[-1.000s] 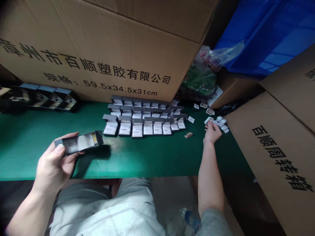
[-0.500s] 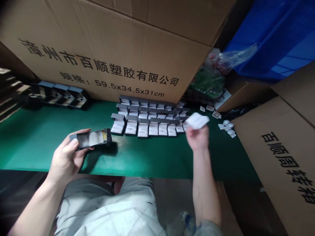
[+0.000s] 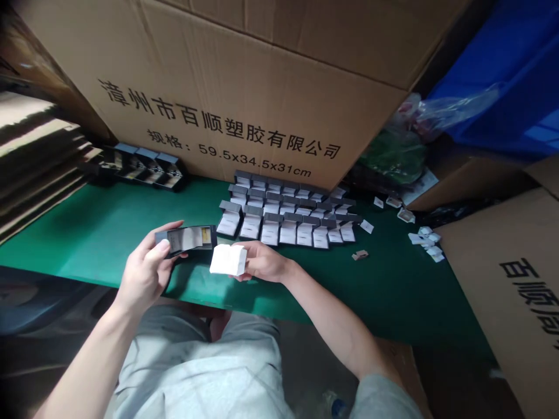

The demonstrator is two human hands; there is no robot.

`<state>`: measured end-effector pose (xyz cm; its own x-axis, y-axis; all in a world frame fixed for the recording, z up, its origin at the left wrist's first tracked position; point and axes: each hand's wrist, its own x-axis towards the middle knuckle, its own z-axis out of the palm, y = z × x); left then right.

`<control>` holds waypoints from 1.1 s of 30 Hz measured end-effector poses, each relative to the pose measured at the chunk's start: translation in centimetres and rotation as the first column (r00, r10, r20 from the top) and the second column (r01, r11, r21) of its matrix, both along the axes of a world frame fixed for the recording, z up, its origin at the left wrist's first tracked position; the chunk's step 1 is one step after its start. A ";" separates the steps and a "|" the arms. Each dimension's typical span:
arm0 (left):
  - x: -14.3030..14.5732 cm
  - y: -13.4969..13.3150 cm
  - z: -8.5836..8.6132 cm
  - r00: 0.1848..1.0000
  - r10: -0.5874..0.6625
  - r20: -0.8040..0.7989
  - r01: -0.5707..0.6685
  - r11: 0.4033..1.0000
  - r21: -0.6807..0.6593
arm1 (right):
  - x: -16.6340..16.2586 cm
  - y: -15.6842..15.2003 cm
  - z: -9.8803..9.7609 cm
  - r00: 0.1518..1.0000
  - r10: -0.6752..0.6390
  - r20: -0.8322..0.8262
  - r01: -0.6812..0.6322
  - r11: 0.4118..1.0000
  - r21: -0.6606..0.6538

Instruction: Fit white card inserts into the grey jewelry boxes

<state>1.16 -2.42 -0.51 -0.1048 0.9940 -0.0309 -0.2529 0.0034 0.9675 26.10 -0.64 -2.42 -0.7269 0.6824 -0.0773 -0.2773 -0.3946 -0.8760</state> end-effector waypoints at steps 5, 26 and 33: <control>-0.1 -0.1 -0.1 0.999 -0.029 -0.039 0.028 0.999 -0.020 | -0.2 0.0 -0.4 0.991 -0.132 -0.032 0.131 0.991 -0.019; 0.1 0.0 -0.1 1.000 0.002 0.029 -0.001 1.000 -0.031 | -0.4 0.0 1.3 0.991 -0.129 -0.031 0.125 0.988 -0.087; 0.0 0.1 -0.1 1.000 0.001 0.006 0.000 1.000 -0.017 | -0.3 0.1 0.7 0.992 -0.118 -0.033 0.114 0.989 -0.096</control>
<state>1.20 -2.36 -0.65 -0.1050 0.9933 -0.0482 -0.2588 0.0195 0.9657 25.76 -0.50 -1.74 -0.6469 0.7534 -0.1181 -0.3588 -0.4373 -0.8246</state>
